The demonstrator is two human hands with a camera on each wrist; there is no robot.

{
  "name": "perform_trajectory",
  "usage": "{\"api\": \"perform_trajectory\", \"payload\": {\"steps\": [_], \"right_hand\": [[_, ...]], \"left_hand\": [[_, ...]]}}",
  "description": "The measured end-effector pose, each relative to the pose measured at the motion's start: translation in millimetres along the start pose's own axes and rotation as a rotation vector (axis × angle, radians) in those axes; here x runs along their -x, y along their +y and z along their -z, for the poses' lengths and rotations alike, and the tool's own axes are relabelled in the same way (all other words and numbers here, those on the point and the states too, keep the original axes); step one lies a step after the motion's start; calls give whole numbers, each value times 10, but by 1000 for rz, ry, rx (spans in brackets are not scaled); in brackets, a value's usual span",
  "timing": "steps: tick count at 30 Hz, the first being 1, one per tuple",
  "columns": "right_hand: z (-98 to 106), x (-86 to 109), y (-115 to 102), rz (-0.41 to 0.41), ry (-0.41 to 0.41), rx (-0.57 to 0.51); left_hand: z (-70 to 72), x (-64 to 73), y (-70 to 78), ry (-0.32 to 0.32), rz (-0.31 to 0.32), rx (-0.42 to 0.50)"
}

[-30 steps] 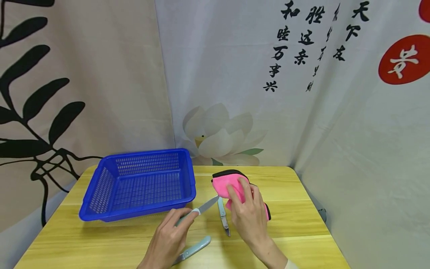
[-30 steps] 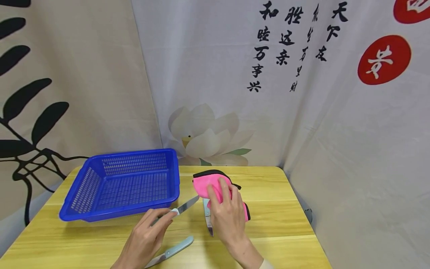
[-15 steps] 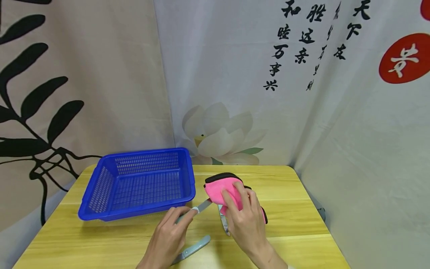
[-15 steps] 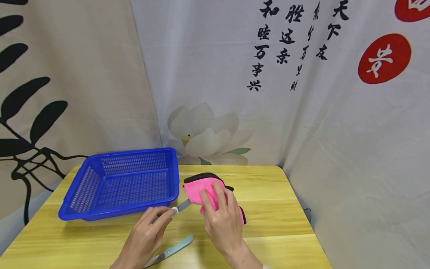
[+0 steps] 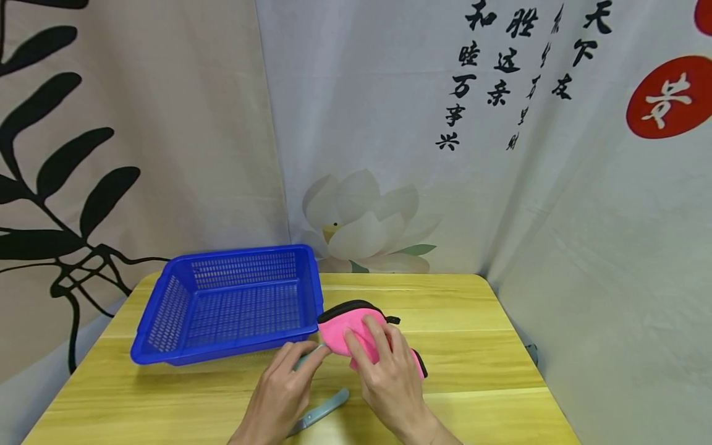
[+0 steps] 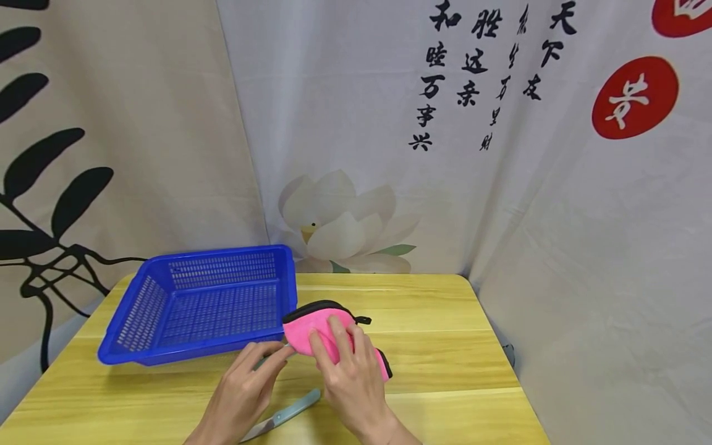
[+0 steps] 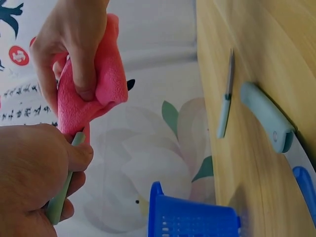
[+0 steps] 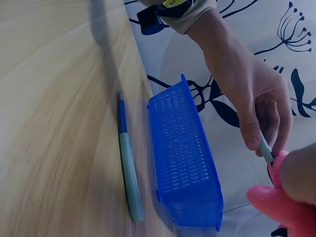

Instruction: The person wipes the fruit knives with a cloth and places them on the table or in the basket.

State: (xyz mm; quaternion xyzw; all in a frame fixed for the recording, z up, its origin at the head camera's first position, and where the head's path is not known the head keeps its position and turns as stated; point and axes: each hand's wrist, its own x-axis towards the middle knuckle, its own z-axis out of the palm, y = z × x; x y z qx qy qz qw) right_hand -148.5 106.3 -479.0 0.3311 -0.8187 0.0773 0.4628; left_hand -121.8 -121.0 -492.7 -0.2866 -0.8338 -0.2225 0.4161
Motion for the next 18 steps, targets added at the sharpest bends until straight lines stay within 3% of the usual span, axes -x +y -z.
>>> {"api": "perform_trajectory", "payload": {"steps": [18], "right_hand": [[-70,11,128,-60,-10,2]], "left_hand": [[19,16,-1,12,-16,-6]]}}
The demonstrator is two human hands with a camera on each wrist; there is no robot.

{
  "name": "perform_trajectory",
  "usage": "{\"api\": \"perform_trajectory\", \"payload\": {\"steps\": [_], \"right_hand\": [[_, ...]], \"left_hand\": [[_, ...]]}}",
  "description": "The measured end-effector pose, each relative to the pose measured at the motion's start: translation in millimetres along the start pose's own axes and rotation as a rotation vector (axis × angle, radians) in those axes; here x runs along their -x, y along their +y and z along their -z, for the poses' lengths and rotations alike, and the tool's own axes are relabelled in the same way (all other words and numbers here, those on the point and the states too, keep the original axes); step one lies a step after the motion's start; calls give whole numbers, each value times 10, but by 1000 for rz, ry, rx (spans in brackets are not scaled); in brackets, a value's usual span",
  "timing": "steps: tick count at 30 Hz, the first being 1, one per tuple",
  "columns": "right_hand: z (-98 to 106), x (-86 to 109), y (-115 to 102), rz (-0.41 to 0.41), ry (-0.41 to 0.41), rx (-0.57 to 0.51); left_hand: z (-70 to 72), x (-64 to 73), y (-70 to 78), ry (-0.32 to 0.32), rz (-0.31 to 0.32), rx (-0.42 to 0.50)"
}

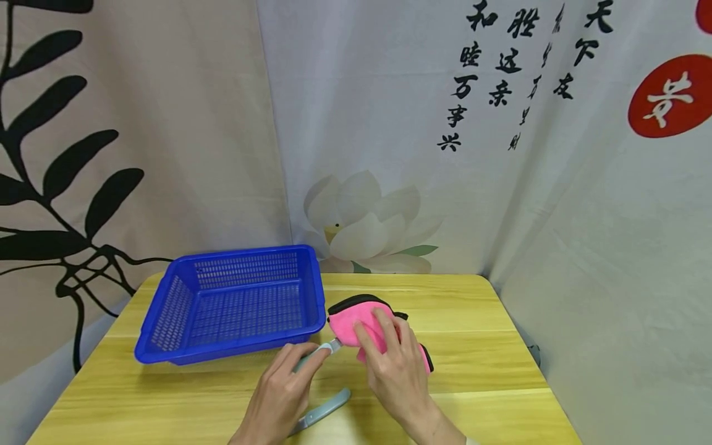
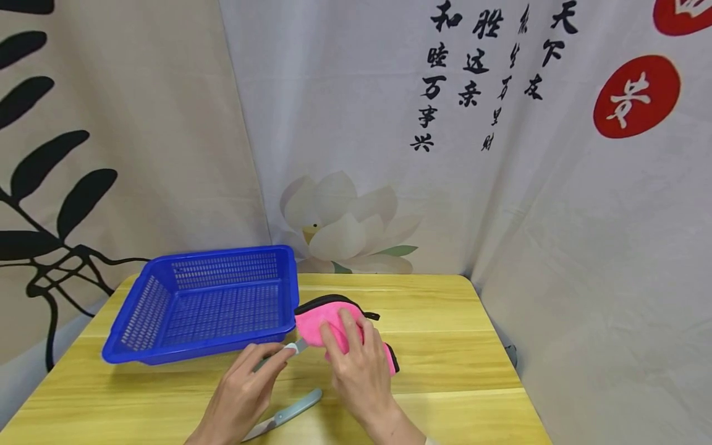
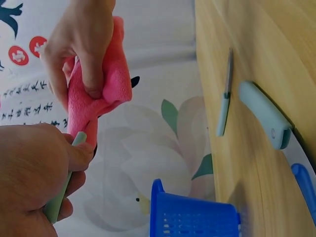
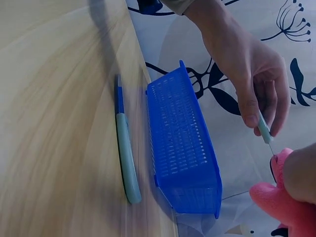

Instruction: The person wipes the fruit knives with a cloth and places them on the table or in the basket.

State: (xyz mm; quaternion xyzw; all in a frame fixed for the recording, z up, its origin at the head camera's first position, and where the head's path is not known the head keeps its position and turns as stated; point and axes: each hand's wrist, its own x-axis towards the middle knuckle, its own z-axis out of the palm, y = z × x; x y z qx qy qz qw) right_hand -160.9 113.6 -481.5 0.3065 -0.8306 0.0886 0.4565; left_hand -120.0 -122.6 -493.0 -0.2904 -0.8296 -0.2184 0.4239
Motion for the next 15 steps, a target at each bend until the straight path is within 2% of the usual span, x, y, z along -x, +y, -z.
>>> {"api": "perform_trajectory", "payload": {"steps": [6,11,15], "right_hand": [[-8,8,59,-17,2,1],[-5,14,106,-30,0,7],[-1,17,147,-44,4,0]], "left_hand": [[9,16,26,-20,34,10],[-4,14,34,8,20,8],[6,13,42,1,29,10]]}}
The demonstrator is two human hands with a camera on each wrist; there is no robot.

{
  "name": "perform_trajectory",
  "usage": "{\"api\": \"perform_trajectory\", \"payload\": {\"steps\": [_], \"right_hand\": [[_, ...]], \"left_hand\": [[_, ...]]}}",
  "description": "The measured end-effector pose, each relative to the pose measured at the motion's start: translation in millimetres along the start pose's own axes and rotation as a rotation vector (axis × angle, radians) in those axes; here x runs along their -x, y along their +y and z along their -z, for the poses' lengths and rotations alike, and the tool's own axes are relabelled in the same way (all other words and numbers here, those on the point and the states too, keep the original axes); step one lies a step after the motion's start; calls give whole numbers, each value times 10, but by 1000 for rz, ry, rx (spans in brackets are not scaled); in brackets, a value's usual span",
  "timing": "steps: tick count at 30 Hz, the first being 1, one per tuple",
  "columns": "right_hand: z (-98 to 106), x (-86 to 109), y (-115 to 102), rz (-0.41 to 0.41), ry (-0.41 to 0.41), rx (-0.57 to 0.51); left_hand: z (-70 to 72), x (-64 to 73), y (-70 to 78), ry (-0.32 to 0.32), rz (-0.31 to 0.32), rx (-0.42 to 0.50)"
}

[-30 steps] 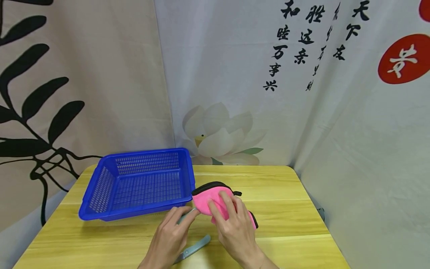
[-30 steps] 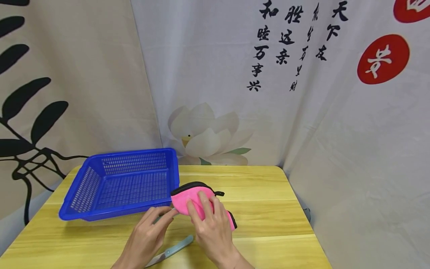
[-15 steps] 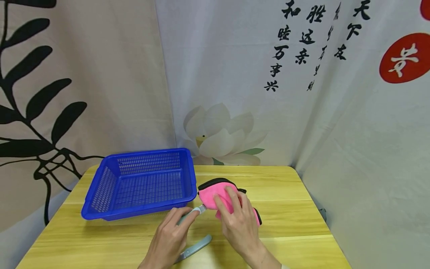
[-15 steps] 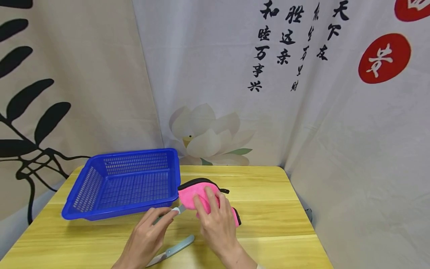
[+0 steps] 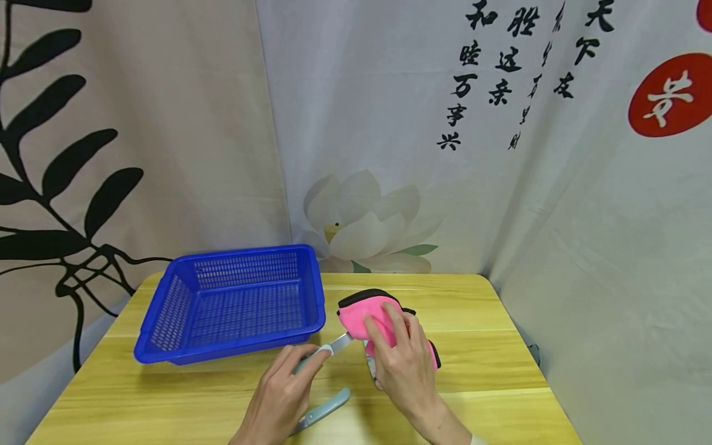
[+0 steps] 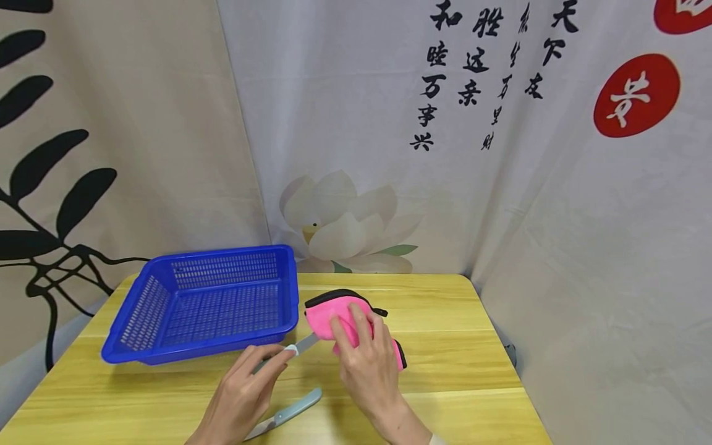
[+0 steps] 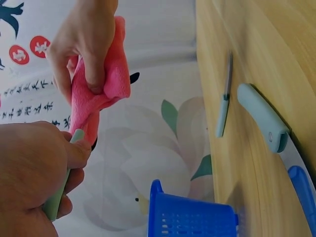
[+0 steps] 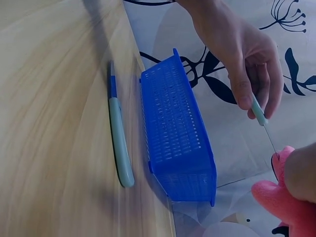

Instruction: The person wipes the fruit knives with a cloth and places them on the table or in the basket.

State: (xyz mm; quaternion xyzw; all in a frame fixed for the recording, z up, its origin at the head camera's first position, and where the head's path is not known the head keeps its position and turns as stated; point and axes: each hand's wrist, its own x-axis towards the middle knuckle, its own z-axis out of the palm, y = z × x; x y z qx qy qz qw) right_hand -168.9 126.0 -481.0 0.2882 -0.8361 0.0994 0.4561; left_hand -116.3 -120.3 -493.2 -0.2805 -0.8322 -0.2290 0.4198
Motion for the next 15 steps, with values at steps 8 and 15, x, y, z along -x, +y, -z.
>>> {"api": "perform_trajectory", "payload": {"steps": [8,15], "right_hand": [[25,-17,44,-24,-7,-7],[43,-28,86,-40,1,-22]], "left_hand": [[-34,57,-37,32,-8,37],[-58,124,-70,24,16,64]]}}
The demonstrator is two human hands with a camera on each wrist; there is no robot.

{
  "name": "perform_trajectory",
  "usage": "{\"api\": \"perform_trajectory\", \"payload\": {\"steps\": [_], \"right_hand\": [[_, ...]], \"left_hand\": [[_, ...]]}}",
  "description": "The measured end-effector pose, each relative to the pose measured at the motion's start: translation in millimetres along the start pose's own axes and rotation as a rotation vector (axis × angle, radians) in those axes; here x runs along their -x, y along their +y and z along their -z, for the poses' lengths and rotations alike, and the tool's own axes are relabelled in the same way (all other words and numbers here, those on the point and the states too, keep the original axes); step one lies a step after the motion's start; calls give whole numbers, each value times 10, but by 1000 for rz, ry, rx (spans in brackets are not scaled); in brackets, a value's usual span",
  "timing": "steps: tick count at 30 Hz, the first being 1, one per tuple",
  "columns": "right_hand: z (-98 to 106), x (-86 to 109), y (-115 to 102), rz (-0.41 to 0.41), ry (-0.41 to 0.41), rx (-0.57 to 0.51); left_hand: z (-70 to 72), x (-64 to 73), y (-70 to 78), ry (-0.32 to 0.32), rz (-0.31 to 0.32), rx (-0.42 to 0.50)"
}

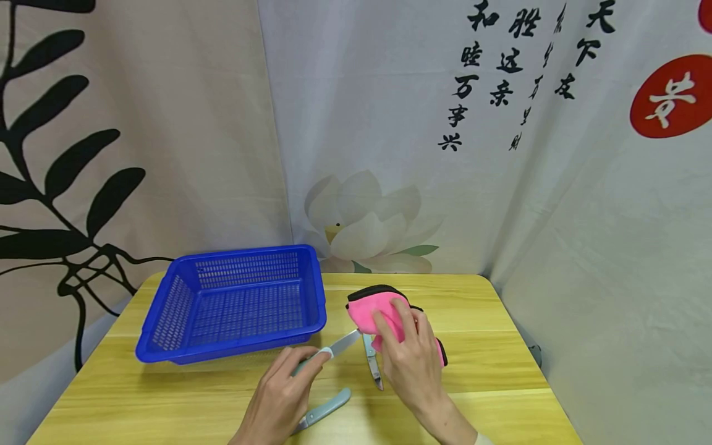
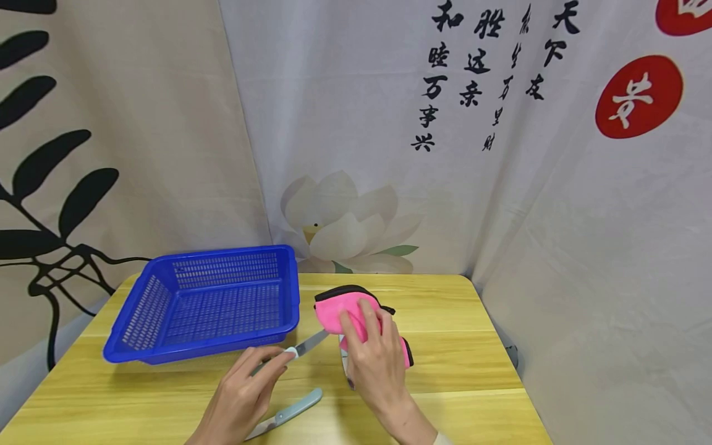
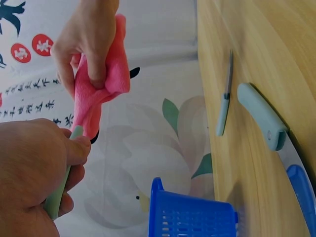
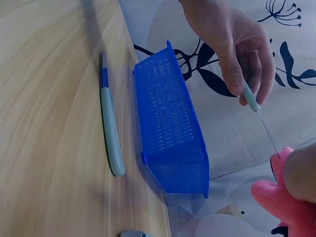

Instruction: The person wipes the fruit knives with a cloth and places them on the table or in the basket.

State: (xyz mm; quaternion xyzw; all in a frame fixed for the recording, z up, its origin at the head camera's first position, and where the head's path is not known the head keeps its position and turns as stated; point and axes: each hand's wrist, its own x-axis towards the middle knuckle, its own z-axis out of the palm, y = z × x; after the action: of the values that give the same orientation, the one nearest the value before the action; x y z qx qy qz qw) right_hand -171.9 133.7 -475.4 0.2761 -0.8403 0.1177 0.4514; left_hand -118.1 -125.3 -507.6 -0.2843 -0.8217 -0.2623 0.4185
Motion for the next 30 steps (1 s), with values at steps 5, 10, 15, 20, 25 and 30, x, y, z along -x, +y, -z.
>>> {"api": "perform_trajectory", "payload": {"steps": [5,10,15,20,25,30], "right_hand": [[10,4,57,-19,-1,5],[19,46,105,-43,-13,8],[36,115,126,-86,-26,-30],[58,197,148,-137,-18,-98],[74,266,177,-153,18,-158],[116,317,195,-154,37,-204]], "left_hand": [[116,-88,101,-36,29,-19],[167,-121,46,6,18,40],[254,-154,-74,5,33,18],[334,-218,-217,30,27,-13],[430,-276,-375,21,71,-32],[537,-361,-518,5,134,-56]]}}
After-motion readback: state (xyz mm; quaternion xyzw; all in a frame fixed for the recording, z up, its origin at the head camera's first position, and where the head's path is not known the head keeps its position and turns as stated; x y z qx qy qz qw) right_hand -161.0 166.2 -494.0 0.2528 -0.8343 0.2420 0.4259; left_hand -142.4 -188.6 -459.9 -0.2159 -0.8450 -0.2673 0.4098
